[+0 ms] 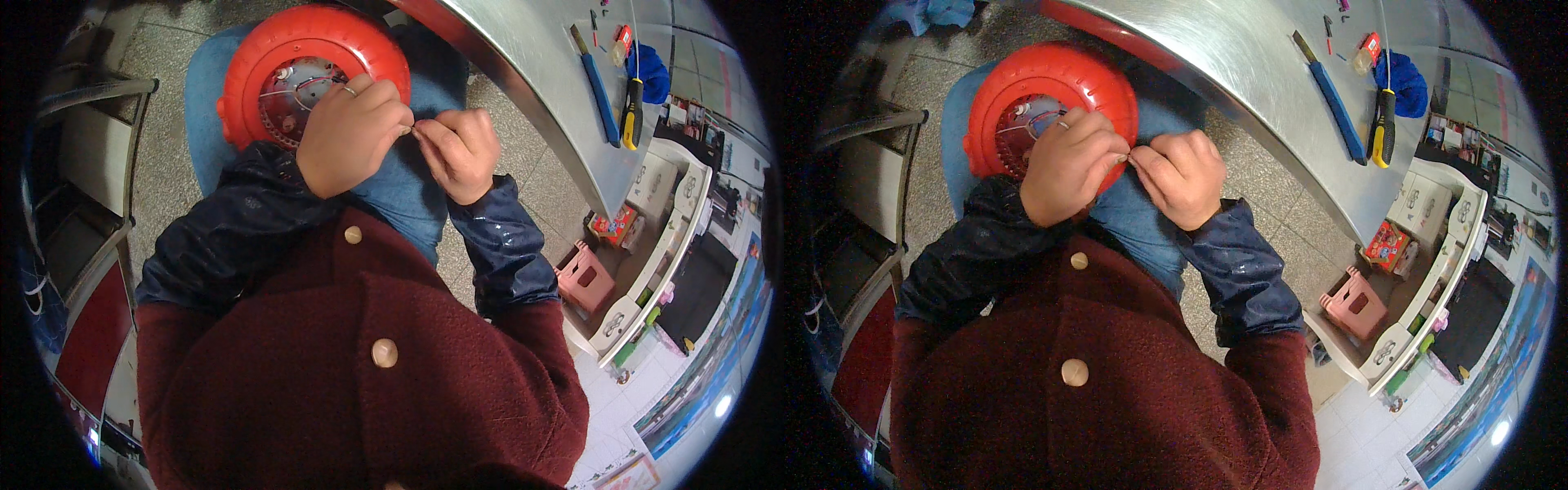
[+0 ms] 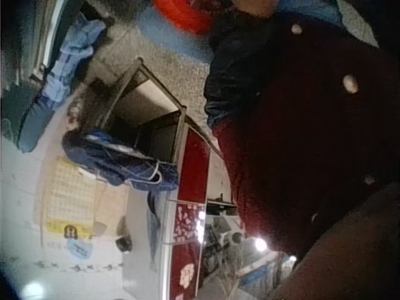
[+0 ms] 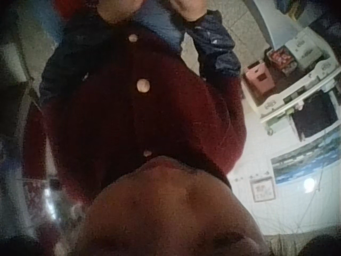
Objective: The person works on a red circular electrical fixture, using a screwdriver to adjust internal components and a utility knife to strip wires. They then wrap the exposed wire ends with black electrical tape.
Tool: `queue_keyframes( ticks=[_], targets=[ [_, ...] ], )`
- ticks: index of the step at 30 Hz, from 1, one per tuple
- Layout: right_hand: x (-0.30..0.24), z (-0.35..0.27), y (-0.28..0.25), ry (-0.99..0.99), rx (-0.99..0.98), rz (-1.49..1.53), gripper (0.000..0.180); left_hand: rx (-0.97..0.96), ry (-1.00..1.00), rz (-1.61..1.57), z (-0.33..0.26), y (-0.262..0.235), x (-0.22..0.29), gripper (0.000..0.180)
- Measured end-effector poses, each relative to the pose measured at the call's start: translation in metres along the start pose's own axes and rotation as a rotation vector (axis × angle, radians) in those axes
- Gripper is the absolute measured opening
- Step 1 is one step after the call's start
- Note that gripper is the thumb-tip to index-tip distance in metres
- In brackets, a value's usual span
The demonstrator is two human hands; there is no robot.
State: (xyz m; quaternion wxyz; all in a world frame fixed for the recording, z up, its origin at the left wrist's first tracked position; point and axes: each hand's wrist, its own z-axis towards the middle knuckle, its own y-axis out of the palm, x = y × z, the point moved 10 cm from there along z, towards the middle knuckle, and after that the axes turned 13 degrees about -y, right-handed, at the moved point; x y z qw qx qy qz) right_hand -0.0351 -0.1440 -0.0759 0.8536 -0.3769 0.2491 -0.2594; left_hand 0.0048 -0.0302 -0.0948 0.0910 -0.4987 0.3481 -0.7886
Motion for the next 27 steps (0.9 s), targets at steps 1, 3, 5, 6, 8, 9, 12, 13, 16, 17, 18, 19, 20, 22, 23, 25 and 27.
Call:
queue_keyframes(
  ticks=[1,3,5,6,8,9,12,13,16,17,18,19,20,22,23,25,27],
  targets=[
    [-0.002,0.002,0.001,-0.003,-0.002,0.007,0.019,0.002,0.002,0.002,0.000,0.000,0.000,0.006],
    [0.004,0.001,0.004,0.119,0.019,0.120,0.014,0.022,0.026,0.017,-0.001,0.000,0.001,0.006],
    [0.018,-0.010,0.014,0.378,0.055,0.334,0.007,0.055,0.070,0.045,-0.003,-0.001,0.006,0.007],
    [0.032,-0.053,0.049,0.973,0.115,0.884,0.006,0.050,0.071,0.045,-0.004,-0.001,0.006,0.008],
    [0.019,-0.067,0.068,1.196,0.234,1.328,0.010,0.039,0.076,0.042,-0.005,-0.001,0.007,0.012],
    [0.007,-0.072,0.078,1.301,0.252,1.569,0.014,0.036,0.067,0.034,-0.005,-0.002,0.007,0.012],
    [0.019,-0.071,0.060,1.127,0.266,1.207,0.022,0.020,0.044,0.023,-0.005,-0.003,0.005,0.012],
    [0.023,-0.065,0.046,0.984,0.215,0.919,0.025,0.010,0.044,0.022,-0.005,-0.003,0.005,0.011],
    [0.018,-0.028,0.010,0.460,0.122,0.364,0.027,0.009,0.041,0.016,-0.002,-0.003,0.004,0.009],
    [0.011,-0.018,0.002,0.291,0.101,0.191,0.026,0.013,0.037,0.014,-0.002,-0.003,0.004,0.009],
    [0.010,-0.015,0.003,0.259,0.056,0.132,0.022,0.022,0.039,0.024,-0.002,-0.003,0.004,0.008],
    [0.008,-0.012,0.002,0.198,0.046,0.110,0.021,0.031,0.041,0.036,-0.002,-0.003,0.004,0.007],
    [0.007,-0.009,0.001,0.154,0.038,0.084,0.019,0.032,0.037,0.047,-0.002,-0.002,0.004,0.007],
    [0.003,-0.005,0.002,0.103,0.029,0.078,0.017,0.039,0.035,0.055,-0.002,-0.003,0.003,0.008],
    [0.000,-0.004,0.004,0.096,0.026,0.094,0.015,0.036,0.026,0.055,-0.003,-0.002,0.002,0.009],
    [0.004,-0.007,0.008,0.197,0.056,0.179,0.011,0.047,0.027,0.051,-0.004,-0.003,0.002,0.010],
    [0.014,-0.018,0.017,0.410,0.109,0.325,0.005,0.055,0.024,0.044,-0.005,-0.002,0.001,0.011]
  ],
)
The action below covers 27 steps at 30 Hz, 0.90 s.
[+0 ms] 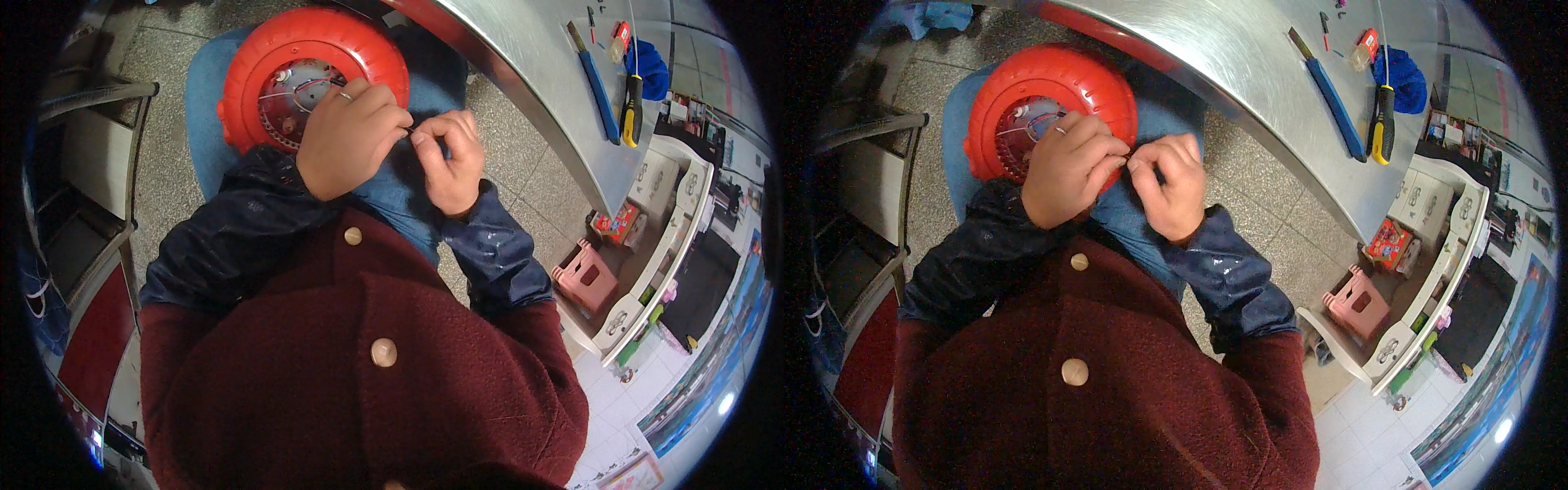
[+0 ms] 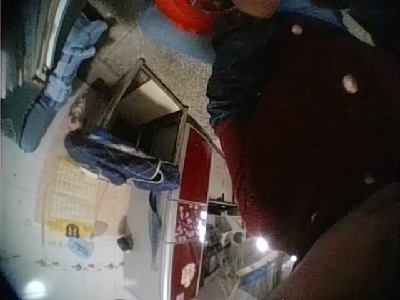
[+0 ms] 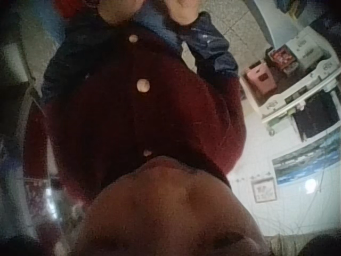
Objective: The person works on a red circular electrical fixture, using a screwdriver to adjust internal components and a utility knife to strip wires. They then wrap the exposed wire ends with black electrical tape.
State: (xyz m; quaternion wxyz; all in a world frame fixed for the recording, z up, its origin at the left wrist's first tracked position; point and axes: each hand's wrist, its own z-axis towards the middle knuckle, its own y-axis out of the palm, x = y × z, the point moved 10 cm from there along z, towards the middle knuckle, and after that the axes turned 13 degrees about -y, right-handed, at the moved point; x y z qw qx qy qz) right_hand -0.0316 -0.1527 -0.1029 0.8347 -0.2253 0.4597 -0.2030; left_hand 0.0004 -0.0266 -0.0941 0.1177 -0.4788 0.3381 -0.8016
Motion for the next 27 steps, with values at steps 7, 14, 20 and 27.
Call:
queue_keyframes(
  ticks=[7,14,20,27],
  targets=[
    [0.033,-0.055,0.036,0.778,0.266,0.892,0.016,-0.005,-0.005,0.005,-0.001,0.002,-0.004,0.011],
    [-0.013,-0.001,-0.004,-0.145,0.003,-0.168,0.027,-0.014,-0.025,-0.012,-0.001,0.002,-0.004,0.013],
    [-0.017,0.000,0.000,-0.285,-0.049,-0.276,0.024,0.014,-0.211,-0.104,-0.007,-0.015,-0.015,0.015],
    [-0.024,0.004,0.003,-0.243,-0.016,-0.238,0.014,-0.059,-0.374,-0.250,-0.020,-0.008,-0.024,0.008]
  ],
)
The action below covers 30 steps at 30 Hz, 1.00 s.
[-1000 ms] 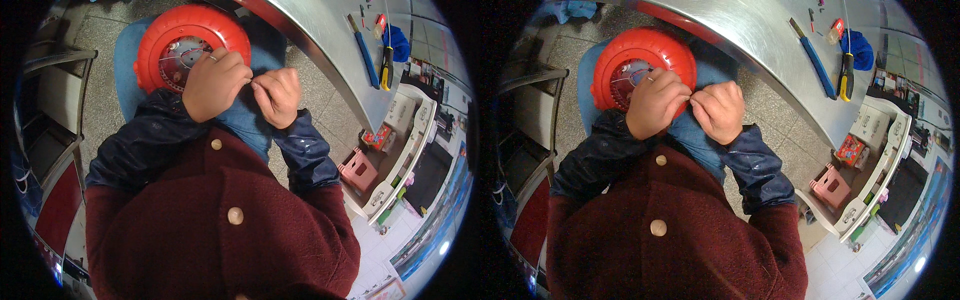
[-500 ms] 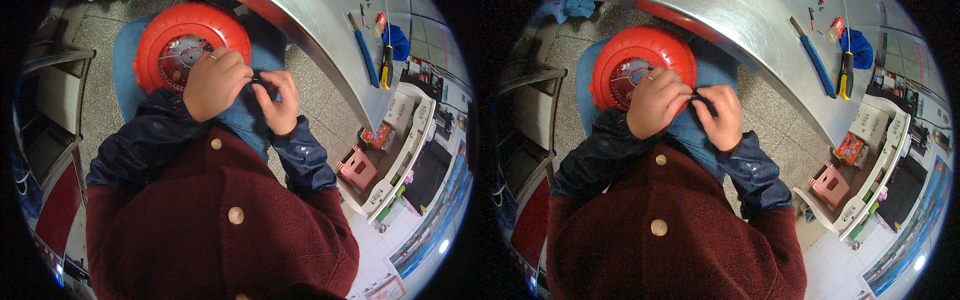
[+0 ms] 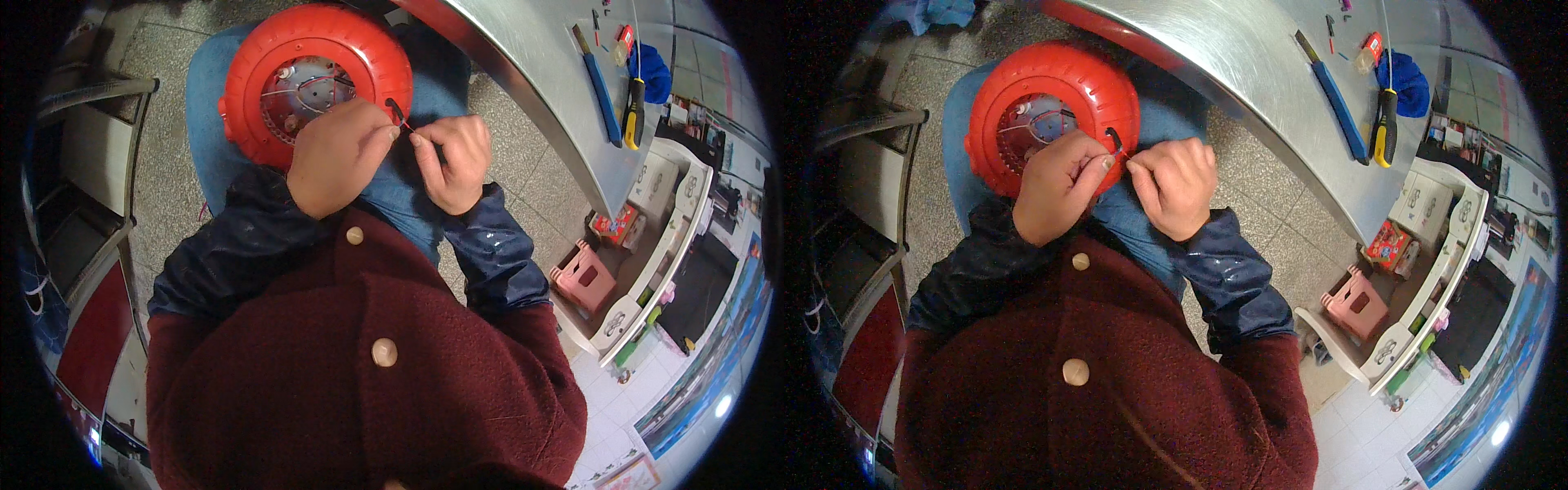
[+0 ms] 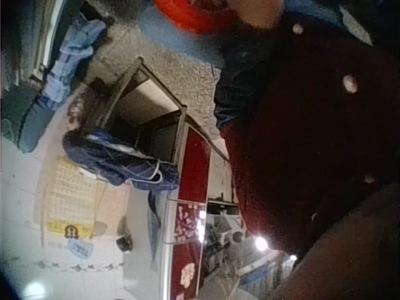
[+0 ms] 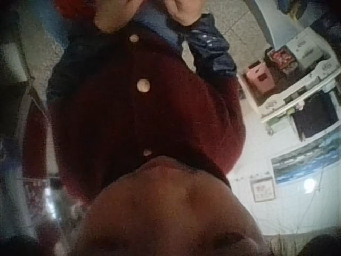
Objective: The person works on a red circular electrical fixture, using a screwdriver to adjust internal components and a utility knife to strip wires. They then wrap the exposed wire ends with black electrical tape.
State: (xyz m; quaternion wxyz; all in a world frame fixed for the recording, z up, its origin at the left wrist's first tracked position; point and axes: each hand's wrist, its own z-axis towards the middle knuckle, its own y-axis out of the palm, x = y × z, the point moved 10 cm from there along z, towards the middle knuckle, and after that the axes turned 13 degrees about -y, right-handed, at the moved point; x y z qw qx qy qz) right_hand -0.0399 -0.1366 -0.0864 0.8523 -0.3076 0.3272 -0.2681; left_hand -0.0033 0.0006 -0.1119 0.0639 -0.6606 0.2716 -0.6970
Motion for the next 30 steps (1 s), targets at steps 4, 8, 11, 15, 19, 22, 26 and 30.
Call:
queue_keyframes(
  ticks=[4,8,11,15,19,22,26,30],
  targets=[
    [0.047,-0.070,0.054,1.122,0.276,0.961,0.003,0.085,0.376,0.341,-0.007,0.003,0.026,0.007],
    [0.010,-0.082,0.087,1.428,0.325,1.691,0.013,0.119,0.721,0.539,-0.019,-0.004,0.046,0.017],
    [0.009,-0.083,0.075,1.400,0.258,1.629,0.018,0.156,0.694,0.593,-0.018,-0.044,0.039,0.022],
    [0.050,-0.091,0.040,1.334,0.434,1.180,0.032,0.660,0.299,0.460,-0.018,-0.214,-0.046,0.020],
    [0.107,-0.107,0.009,1.242,0.545,0.694,0.031,0.901,-0.371,0.216,-0.089,-0.320,-0.238,0.017],
    [0.145,-0.119,-0.009,1.135,0.352,0.286,0.024,0.841,-0.874,0.168,-0.154,-0.289,-0.393,0.027],
    [0.171,-0.134,-0.019,1.016,0.241,0.107,0.028,0.510,-1.096,0.121,-0.180,-0.175,-0.522,0.031],
    [0.176,-0.141,-0.017,1.094,0.088,0.134,0.034,0.105,-1.260,0.301,-0.154,-0.075,-0.563,0.039]
  ],
)
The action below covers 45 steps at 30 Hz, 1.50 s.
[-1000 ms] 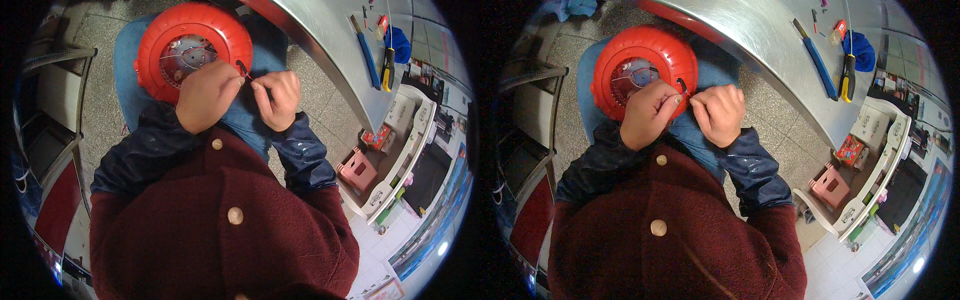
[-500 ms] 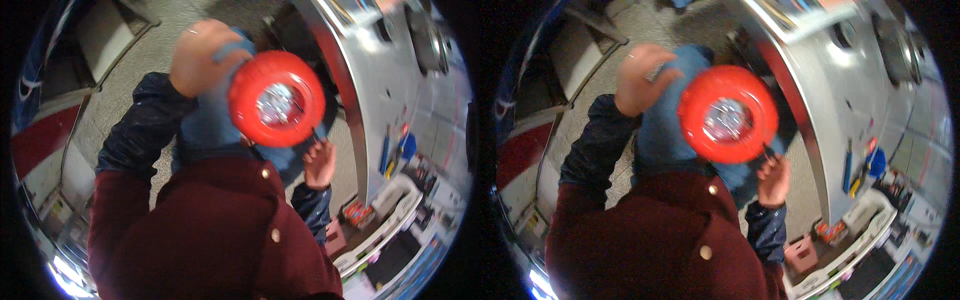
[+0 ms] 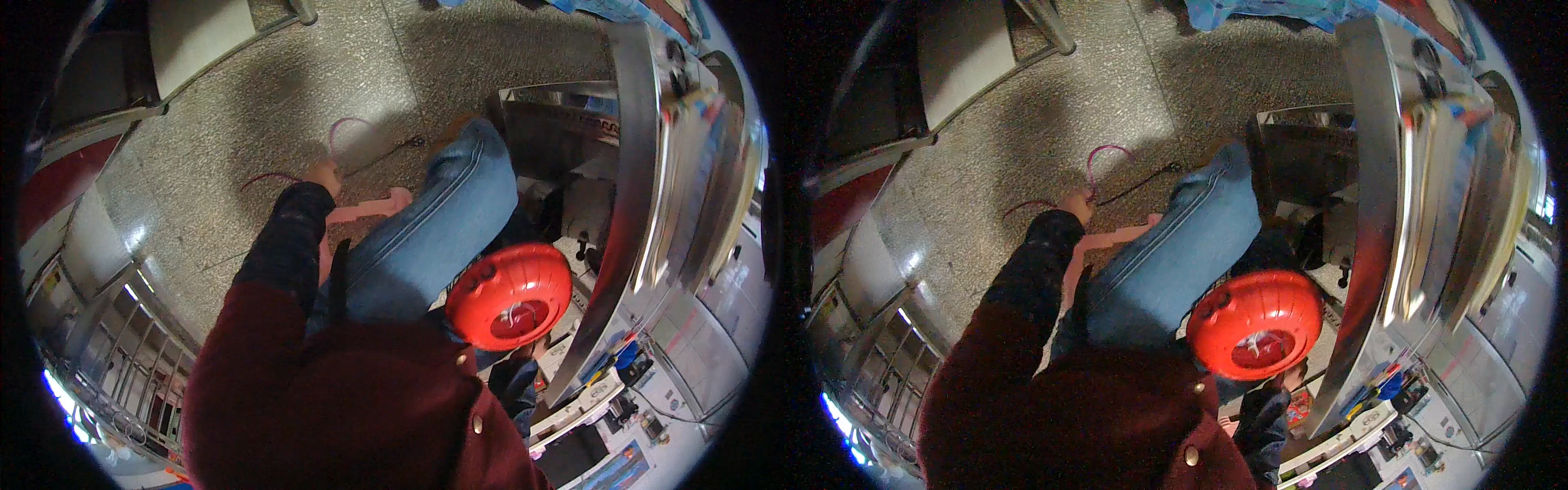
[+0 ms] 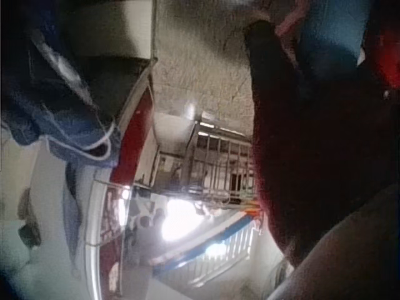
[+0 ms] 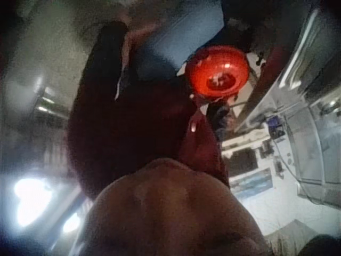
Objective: The person works on a red circular electrical fixture, using a screwdriver to adjust internal components and a utility knife to strip wires. They then wrap the exposed wire ends with black electrical tape.
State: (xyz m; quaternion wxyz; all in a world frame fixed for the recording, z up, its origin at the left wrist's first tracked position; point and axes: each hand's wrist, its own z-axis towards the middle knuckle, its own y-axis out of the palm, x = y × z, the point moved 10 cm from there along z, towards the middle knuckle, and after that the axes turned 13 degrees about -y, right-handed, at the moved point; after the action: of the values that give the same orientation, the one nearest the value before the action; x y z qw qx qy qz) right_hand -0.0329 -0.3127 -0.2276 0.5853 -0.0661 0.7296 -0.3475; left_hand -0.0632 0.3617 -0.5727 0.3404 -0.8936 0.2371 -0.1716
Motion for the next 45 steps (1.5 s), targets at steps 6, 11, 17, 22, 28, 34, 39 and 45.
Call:
queue_keyframes(
  ticks=[6,11,17,22,28,34,39,45],
  targets=[
    [-0.021,0.001,-0.004,0.086,0.019,-0.162,0.033,-0.135,0.199,0.448,0.044,0.035,0.097,0.041],
    [-0.031,0.003,-0.004,0.126,0.020,-0.241,0.033,-0.301,0.268,0.723,0.101,0.058,0.136,0.052],
    [-0.029,0.002,-0.007,0.170,0.032,-0.287,0.033,-0.300,0.378,0.813,0.105,0.086,0.150,0.047],
    [-0.028,0.002,-0.007,0.149,0.024,-0.282,0.033,-0.123,0.283,0.352,0.107,0.046,0.142,0.042],
    [-0.034,0.006,-0.001,-0.013,-0.049,-0.253,0.032,0.158,0.433,-0.121,0.076,-0.052,0.104,0.022],
    [-0.078,-0.044,0.004,-0.105,0.120,-0.043,0.014,0.344,0.385,-0.592,-0.024,-0.166,0.050,0.009],
    [-0.208,-0.102,0.046,-0.659,-0.039,0.092,0.004,0.474,0.549,-1.123,-0.179,-0.296,0.012,0.010],
    [-0.321,-0.158,0.020,-1.184,0.055,0.237,0.021,0.689,1.430,-1.127,-0.433,-0.405,0.056,0.021]
  ],
)
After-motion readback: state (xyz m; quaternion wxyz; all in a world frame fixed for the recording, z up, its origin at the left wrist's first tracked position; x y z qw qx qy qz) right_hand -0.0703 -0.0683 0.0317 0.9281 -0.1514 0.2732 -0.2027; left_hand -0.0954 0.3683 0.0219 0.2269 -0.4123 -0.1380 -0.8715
